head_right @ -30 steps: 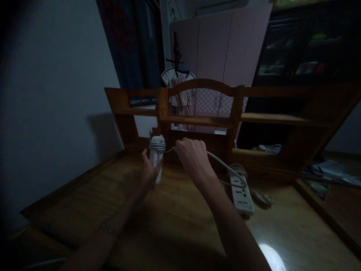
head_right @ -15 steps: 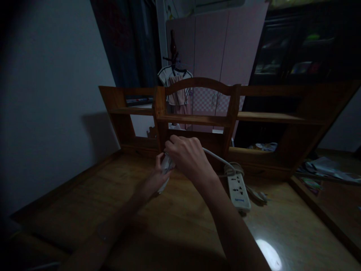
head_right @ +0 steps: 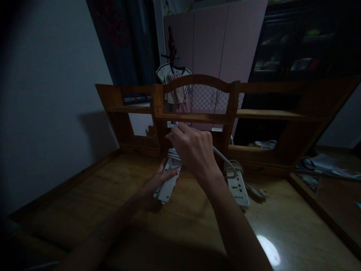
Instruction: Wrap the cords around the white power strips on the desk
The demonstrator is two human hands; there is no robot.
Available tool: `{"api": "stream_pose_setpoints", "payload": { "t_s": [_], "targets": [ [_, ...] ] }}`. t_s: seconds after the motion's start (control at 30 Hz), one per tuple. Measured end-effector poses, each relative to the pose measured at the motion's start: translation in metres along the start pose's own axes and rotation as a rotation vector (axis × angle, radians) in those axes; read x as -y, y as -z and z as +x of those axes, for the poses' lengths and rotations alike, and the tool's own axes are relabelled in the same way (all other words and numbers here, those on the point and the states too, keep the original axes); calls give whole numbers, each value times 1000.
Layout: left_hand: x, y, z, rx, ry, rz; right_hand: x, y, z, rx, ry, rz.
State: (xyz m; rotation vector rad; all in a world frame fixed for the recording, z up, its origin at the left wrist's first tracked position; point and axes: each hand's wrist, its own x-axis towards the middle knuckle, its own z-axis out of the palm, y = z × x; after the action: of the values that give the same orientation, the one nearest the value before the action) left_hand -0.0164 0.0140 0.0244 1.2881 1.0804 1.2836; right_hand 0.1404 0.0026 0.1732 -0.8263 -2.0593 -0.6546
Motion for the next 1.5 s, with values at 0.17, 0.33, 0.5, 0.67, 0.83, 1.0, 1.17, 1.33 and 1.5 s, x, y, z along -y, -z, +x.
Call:
{"api": "stream_pose_setpoints", "payload": {
  "t_s": [0.17,0.33,0.5,0.67,0.83,1.0,1.17,1.33,1.5],
  "targets": [
    [-6,6,0,145,24,-100,-20,4,0,-189,-196,35],
    [-9,6,1,194,24,-129,-37,8,-1,-259,-255,37],
    [-6,5,1,173,49,-163,-33,12,-2,-204,-209,46],
    [-3,5,0,50,72,-24,-7,14,-2,45,13,-1],
    [2,0,-2,-70,-142,219,13,4,0,228,182,-12],
    [11,-7,-10,178,-158,462,1,-5,1,342,135,61],
    [8,-8,-17,323,-253,696,-21,-18,-2,455,39,193],
    [8,1,-13,377,-351,940,-18,-43,-5,579,26,222],
    [12,5,-9,340,-383,996,-37,-54,-8,571,-84,383]
  ]
}}
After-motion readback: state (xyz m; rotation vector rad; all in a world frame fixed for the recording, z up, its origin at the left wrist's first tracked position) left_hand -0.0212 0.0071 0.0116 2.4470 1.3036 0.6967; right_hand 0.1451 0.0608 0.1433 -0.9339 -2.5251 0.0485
